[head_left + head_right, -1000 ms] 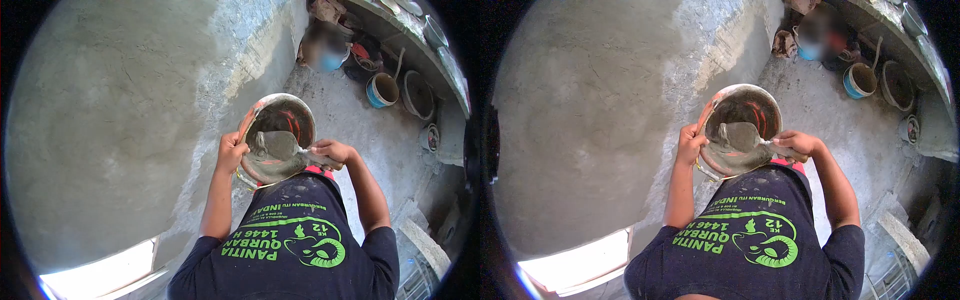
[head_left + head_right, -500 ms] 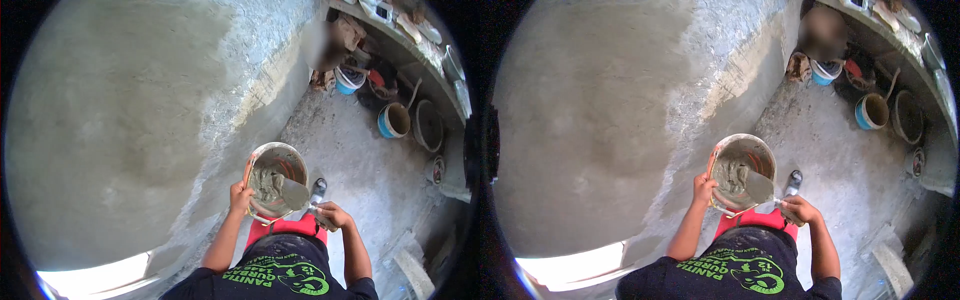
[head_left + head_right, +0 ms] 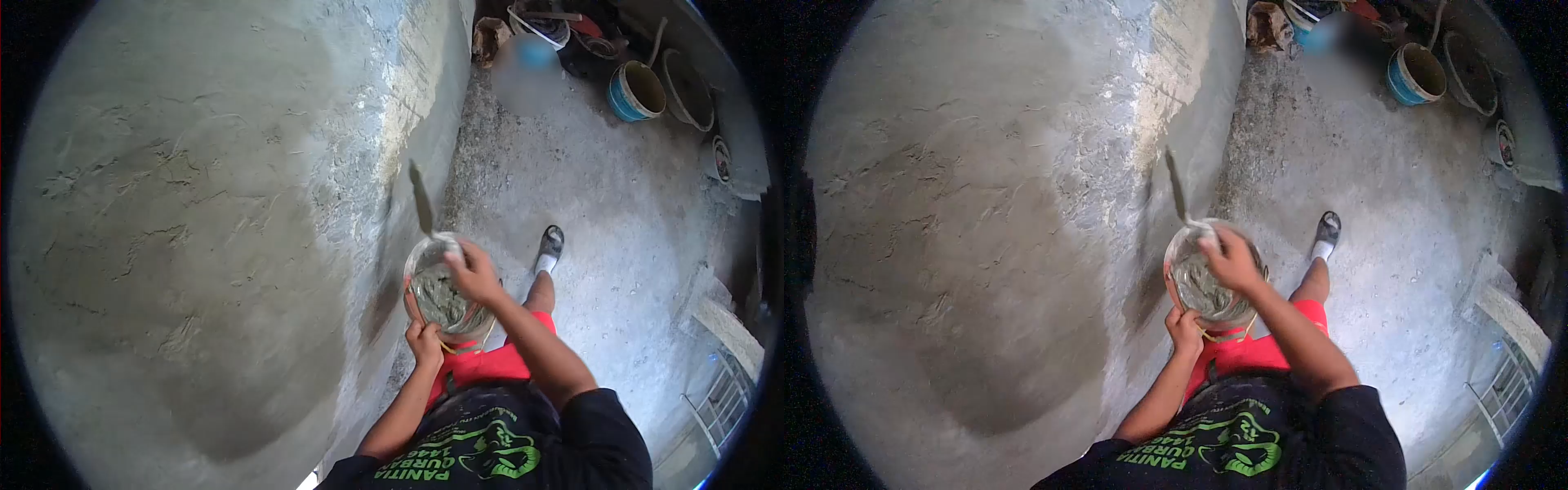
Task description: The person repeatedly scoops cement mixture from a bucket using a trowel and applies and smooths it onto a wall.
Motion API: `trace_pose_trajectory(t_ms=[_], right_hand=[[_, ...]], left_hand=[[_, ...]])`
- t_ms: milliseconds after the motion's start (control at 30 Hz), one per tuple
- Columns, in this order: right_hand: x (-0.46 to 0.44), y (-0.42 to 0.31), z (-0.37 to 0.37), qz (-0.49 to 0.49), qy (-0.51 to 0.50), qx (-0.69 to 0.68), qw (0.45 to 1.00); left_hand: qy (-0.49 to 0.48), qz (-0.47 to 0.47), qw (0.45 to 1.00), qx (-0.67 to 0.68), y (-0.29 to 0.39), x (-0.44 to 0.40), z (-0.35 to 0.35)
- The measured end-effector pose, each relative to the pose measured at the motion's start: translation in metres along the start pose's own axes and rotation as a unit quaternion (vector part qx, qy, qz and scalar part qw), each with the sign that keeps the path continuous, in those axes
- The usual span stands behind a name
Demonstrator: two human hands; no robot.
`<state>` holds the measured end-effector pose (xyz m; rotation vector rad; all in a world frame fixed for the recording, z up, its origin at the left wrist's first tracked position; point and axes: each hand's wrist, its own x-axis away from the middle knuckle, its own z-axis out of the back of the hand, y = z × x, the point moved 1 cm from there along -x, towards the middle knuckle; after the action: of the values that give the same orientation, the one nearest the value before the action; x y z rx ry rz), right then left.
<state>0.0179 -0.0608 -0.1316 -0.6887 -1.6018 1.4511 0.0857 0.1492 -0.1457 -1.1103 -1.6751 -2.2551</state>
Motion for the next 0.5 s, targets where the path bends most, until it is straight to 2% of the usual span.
trace_pose_trajectory(t_ms=[33,100,133,167,200,267,300,333,367,433,500], right_hand=[[-0.009,0.003,-0.025,-0.044,0.026,0.013,0.999],[-0.011,-0.017,-0.068,-0.046,0.01,0.112,0.993],[-0.002,-0.027,-0.079,-0.048,0.016,0.111,0.993],[0.012,-0.04,-0.087,0.005,0.056,0.08,0.995],[0.025,-0.048,-0.094,0.055,0.094,0.047,0.993],[0.042,-0.042,-0.082,0.044,0.088,0.014,0.995],[0.044,-0.035,-0.07,0.044,0.074,-0.013,0.996],[0.037,-0.028,-0.064,-0.027,0.068,-0.031,0.997],[0.024,-0.021,-0.061,-0.032,0.075,-0.034,0.996],[-0.015,-0.021,-0.052,-0.119,0.088,-0.066,0.987],[-0.036,-0.008,-0.072,-0.093,0.088,-0.057,0.99]], left_hand=[[-0.007,0.0,1.0,0.001,0.003,-0.002,0.002],[0.001,0.066,0.996,-0.062,0.022,0.011,0.008],[-0.021,0.033,0.997,-0.065,0.03,0.016,0.01],[0.004,0.013,1.0,-0.013,0.018,0.013,0.01],[0.015,0.032,0.999,-0.034,0.018,0.016,0.007],[0.023,0.05,0.996,-0.065,0.026,0.02,0.014],[-0.009,0.054,0.995,-0.086,0.026,0.021,0.019],[-0.039,0.061,0.991,-0.108,0.025,0.024,0.025],[-0.042,0.063,0.99,-0.116,0.024,0.023,0.027],[-0.076,0.037,0.987,-0.135,0.019,0.018,0.025],[-0.061,0.033,0.992,-0.107,0.023,0.02,0.016]])
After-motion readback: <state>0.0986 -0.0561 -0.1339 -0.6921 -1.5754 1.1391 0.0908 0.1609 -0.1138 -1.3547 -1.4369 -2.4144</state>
